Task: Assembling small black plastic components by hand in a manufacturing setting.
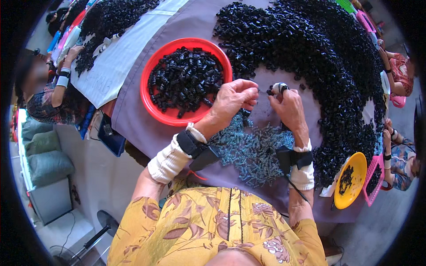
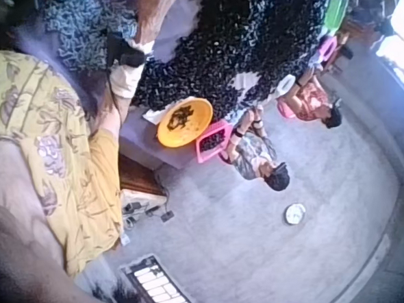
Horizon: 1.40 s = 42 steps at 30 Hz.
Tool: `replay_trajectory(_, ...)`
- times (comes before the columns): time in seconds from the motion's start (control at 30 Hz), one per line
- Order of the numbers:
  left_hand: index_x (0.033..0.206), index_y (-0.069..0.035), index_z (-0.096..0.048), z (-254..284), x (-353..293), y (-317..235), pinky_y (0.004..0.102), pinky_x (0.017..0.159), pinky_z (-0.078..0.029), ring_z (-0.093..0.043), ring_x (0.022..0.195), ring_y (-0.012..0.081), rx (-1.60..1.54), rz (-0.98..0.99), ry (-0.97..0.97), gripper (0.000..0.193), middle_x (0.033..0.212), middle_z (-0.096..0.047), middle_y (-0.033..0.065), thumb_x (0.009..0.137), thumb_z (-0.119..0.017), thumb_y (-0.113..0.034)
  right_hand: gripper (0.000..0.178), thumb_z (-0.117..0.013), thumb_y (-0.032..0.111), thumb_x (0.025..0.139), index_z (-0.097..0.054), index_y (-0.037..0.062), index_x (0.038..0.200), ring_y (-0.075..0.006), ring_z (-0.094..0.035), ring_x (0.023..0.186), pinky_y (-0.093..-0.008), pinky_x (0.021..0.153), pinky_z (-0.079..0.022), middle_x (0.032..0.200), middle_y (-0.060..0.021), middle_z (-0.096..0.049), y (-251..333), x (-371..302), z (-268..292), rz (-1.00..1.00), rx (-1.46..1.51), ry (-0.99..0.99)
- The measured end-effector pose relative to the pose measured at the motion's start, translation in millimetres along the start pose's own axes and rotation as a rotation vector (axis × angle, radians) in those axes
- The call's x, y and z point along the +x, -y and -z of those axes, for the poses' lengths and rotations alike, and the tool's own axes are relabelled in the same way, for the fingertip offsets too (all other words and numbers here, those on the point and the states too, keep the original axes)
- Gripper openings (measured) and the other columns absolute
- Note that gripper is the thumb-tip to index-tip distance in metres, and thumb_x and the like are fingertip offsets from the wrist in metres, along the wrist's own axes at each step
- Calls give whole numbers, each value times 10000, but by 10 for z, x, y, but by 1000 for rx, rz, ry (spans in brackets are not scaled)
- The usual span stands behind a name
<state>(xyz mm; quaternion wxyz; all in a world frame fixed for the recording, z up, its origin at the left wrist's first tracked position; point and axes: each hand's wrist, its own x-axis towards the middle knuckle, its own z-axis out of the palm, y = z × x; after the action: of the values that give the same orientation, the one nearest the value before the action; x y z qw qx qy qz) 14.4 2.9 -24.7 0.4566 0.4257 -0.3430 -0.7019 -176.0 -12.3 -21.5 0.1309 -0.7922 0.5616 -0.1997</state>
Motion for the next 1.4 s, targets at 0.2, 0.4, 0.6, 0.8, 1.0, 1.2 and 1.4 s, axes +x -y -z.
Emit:
replay_trajectory(0.2,1031,-2,-601,-176,86,54,258,679,-543,-629,778,133,-69,-38,126,204,894,-643,74,887,-570,-143,178,-676,129,730,-608,30,861,-280,-561,702,-351,707,-428,720,-99,-614,265,-45,248,188,264,-103)
replay_trajectory(0.4,1058,-8,-598,34,51,-210,266,675,-542,-632,734,126,-42,-60,9,217,857,-645,68,898,-555,-147,224,-686,129,713,-642,31,909,-280,-559,806,-365,748,-429,835,-108,-617,59,-156,224,44,173,-50)
replay_trajectory(0.6,1070,-13,-574,193,-10,-198,261,662,-535,-634,727,132,-61,-81,-51,218,859,-648,82,893,-563,-140,206,-734,174,624,-673,22,749,-282,-452,1105,-419,879,-375,1111,-112,-536,461,-275,-6,497,76,131)
replay_trajectory(0.8,1070,-22,-591,167,-51,-199,242,654,-526,-627,715,110,-26,-62,-40,229,857,-649,64,893,-569,-166,192,-691,113,659,-674,16,824,-293,-437,1123,-436,902,-355,1174,-114,-509,181,-245,26,307,-95,40)
replay_trajectory(1.0,1062,-22,-583,144,-59,-169,243,642,-528,-627,712,106,-30,-50,-28,221,858,-650,67,886,-578,-155,176,-670,87,693,-650,-3,843,-285,-515,1014,-403,849,-405,1058,-109,-569,-68,-284,150,148,-8,-63)
replay_trajectory(1.2,1043,-18,-577,137,-51,-137,248,649,-530,-624,712,110,12,-44,-9,206,857,-647,67,885,-581,-151,129,-663,104,712,-626,-11,756,-282,-533,848,-387,757,-415,845,-105,-579,-121,-321,116,111,-27,-62)
replay_trajectory(1.4,1062,-11,-576,138,-80,-110,247,669,-530,-620,722,108,0,-36,24,228,866,-644,66,880,-587,-147,137,-671,113,694,-592,3,671,-285,-522,789,-381,719,-406,786,-102,-543,75,-307,-70,224,36,-48)
